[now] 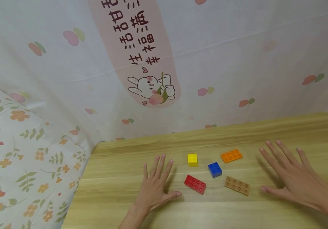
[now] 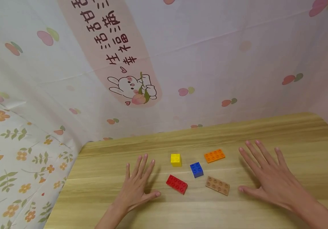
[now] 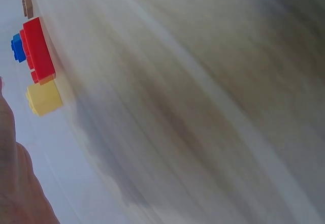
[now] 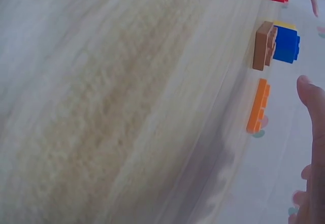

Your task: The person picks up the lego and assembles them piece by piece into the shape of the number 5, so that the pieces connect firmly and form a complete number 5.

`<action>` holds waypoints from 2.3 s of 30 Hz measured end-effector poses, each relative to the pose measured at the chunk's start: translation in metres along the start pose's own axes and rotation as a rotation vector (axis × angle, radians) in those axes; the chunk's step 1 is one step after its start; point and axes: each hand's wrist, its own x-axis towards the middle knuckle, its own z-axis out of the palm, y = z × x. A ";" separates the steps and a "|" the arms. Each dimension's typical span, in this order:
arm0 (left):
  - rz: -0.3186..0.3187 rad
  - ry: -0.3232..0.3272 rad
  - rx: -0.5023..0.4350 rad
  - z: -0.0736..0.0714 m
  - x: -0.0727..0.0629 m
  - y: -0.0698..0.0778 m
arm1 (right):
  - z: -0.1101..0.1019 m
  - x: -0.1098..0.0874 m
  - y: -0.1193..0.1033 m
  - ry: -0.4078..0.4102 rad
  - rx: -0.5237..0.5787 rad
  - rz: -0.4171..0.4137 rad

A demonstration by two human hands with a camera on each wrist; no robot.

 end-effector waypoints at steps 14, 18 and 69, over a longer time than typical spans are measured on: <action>0.008 -0.051 0.005 -0.005 0.002 0.008 | 0.003 0.005 -0.004 0.008 0.008 -0.001; 0.021 -0.050 0.009 -0.006 0.002 0.010 | 0.004 0.006 -0.005 0.008 0.017 -0.009; 0.230 -0.054 -0.348 0.002 0.063 0.143 | 0.009 0.049 -0.044 -0.074 0.360 -0.055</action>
